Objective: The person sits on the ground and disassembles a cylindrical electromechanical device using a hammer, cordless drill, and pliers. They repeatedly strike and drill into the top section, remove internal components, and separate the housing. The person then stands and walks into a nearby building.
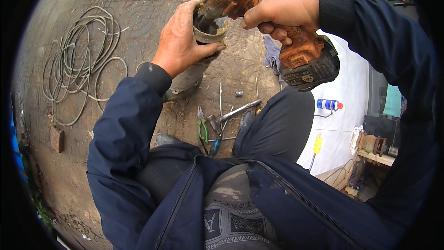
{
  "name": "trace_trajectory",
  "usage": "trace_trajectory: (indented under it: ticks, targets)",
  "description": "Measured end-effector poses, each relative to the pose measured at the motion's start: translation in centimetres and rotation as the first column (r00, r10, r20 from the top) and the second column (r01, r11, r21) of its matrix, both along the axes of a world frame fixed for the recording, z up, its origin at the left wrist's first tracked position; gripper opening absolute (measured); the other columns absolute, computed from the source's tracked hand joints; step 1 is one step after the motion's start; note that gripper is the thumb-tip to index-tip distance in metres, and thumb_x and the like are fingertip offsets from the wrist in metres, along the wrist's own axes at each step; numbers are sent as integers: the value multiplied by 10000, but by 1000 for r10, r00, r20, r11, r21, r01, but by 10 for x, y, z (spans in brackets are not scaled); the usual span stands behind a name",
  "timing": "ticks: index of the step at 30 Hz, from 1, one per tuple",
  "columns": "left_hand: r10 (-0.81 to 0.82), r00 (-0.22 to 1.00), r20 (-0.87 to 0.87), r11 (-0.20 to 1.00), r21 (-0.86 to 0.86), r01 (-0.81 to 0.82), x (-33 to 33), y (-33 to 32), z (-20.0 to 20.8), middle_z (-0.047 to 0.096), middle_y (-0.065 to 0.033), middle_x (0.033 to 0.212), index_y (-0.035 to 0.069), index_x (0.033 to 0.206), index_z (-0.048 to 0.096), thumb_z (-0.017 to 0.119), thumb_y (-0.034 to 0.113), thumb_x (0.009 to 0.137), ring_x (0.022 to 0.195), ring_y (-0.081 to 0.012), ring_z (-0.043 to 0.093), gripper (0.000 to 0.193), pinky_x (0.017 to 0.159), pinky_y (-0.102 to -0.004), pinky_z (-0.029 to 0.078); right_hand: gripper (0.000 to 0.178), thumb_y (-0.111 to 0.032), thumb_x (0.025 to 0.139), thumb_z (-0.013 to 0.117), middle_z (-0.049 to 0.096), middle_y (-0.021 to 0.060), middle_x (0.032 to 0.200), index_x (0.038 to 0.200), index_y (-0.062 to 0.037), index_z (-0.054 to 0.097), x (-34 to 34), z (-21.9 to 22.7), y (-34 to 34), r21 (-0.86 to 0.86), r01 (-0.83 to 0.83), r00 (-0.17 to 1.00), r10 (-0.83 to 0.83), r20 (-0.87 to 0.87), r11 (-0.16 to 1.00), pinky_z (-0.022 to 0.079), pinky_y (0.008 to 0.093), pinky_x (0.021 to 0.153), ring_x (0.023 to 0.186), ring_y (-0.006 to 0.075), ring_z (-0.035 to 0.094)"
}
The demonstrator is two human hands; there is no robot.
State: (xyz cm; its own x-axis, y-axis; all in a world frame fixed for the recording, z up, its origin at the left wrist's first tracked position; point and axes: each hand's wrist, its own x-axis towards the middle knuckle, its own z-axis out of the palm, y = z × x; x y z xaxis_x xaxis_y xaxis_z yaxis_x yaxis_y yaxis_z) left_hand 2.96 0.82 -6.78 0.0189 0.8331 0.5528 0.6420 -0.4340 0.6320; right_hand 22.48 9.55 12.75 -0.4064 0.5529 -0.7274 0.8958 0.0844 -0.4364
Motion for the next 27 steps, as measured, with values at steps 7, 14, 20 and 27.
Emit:
trace_trajectory:
  ticks: [7,14,20,27]
  targets:
    - [3,1000,-2,1000,-6,-3,0,-1,2,622,-193,1350,29,1456,498,1004,334,681,1234,-383,657,974,1042,-460,552,231,-197,982,695,568,7,631,889,9,646,-4,4,-3,83,-56,996,50,71,995,534,278,419,449,98,573]
    - [47,999,-14,999,-19,-47,4,-2,2,620,-185,1363,27,1460,499,1009,352,672,1236,-372,659,993,1036,-450,557,293,-241,990,725,571,9,620,858,12,657,4,-4,-4,53,54,998,-52,-32,997,543,276,432,443,106,583]
    - [49,999,-24,999,-20,-49,2,-3,-1,622,-177,1365,23,1483,495,1012,364,667,1241,-358,661,1024,1050,-440,555,480,-409,1024,746,588,28,581,833,24,665,22,14,-1,125,-128,985,141,-98,984,536,252,441,426,99,591]
    - [52,998,-28,998,-20,-53,4,-3,-3,621,-175,1377,9,1491,492,1012,370,669,1256,-350,662,1037,1068,-429,554,406,-365,1030,738,599,39,614,918,21,675,50,23,-3,107,-13,957,43,-286,994,515,264,455,463,123,600]
